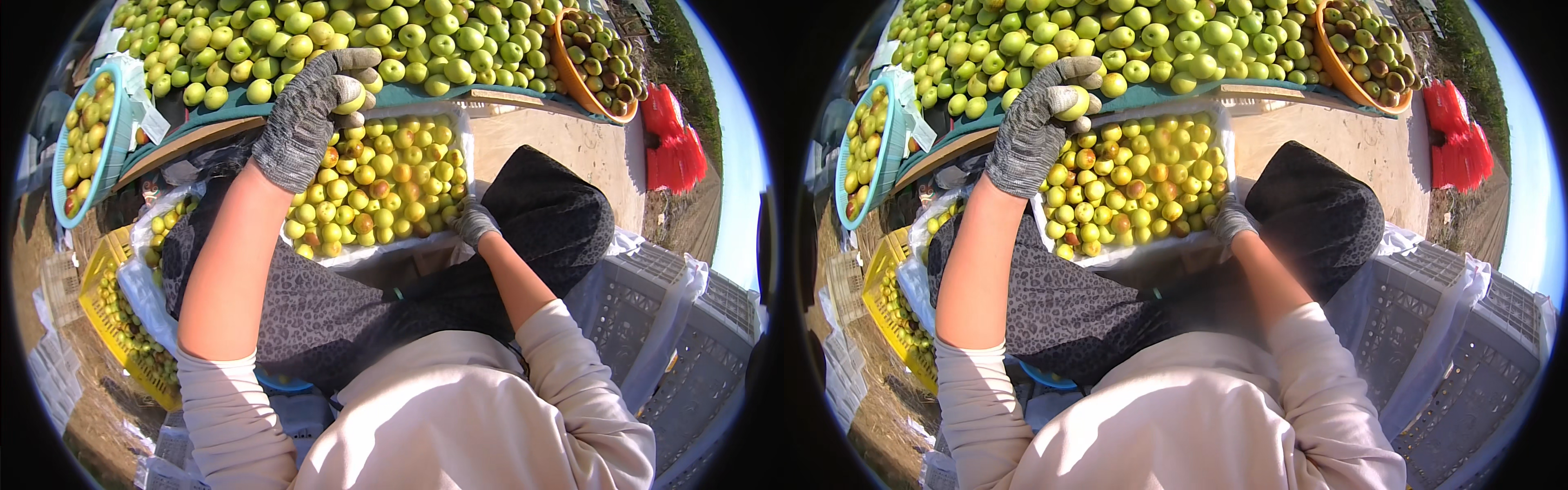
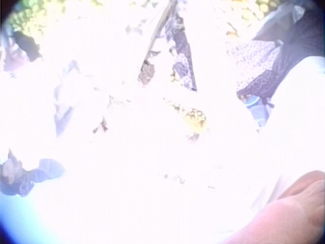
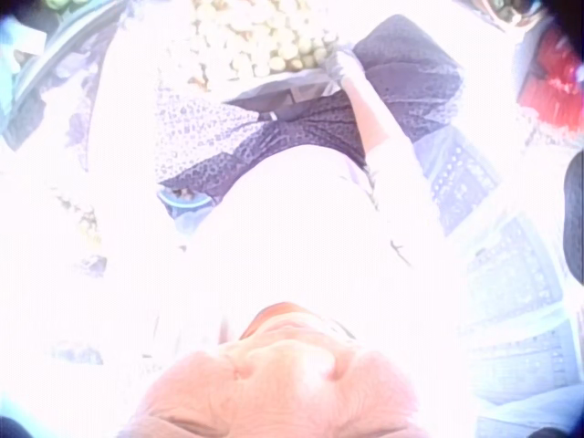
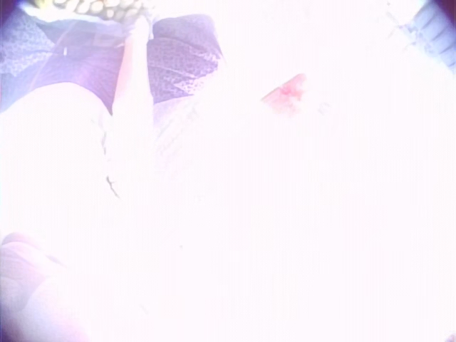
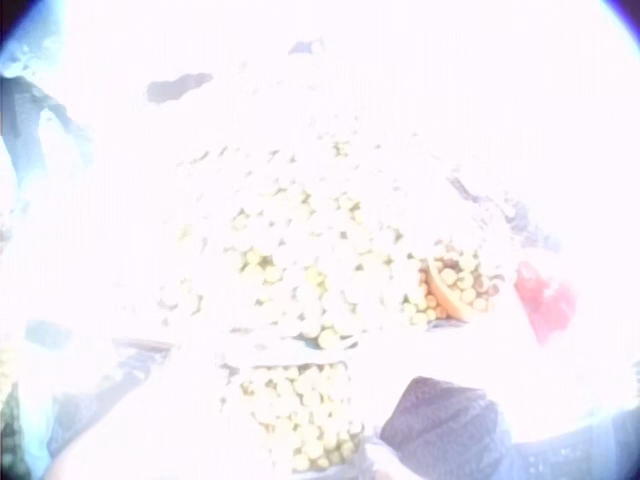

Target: The person sorts green plums by hand, picking them from a large pile on a table and placing them into white crates below. The person repeatedly reaches, selects, and transfers plums, occasionally adjusting the pile.

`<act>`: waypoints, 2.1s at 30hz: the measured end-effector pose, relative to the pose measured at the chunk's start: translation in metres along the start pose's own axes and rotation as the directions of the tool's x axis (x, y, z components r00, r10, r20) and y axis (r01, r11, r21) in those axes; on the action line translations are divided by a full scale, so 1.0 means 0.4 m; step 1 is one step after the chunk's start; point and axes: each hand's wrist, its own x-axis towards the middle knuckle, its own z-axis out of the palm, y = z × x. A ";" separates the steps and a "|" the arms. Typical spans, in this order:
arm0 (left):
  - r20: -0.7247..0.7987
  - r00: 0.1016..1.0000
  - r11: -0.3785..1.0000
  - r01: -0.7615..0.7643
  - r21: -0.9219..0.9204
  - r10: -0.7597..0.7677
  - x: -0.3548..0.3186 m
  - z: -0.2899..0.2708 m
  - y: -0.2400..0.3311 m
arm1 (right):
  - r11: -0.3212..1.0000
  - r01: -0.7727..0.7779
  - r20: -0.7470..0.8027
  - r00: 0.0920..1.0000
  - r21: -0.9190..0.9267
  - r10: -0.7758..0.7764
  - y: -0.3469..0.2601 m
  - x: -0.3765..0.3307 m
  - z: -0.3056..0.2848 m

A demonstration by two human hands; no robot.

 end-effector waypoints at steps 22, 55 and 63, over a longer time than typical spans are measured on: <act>-0.014 0.999 0.994 0.039 0.100 -0.037 0.022 0.013 0.003 | 0.914 0.328 -0.334 0.912 0.238 -0.240 -0.028 0.257 -0.114; 0.050 0.998 0.997 -0.029 0.077 0.025 0.004 0.049 -0.070 | 0.527 0.478 -0.335 0.876 0.703 -0.348 -0.340 -0.051 -0.201; 0.264 0.959 0.969 -0.153 0.193 0.099 -0.020 0.075 -0.089 | 0.582 0.780 -0.438 0.617 0.230 -0.653 -0.393 -0.100 -0.165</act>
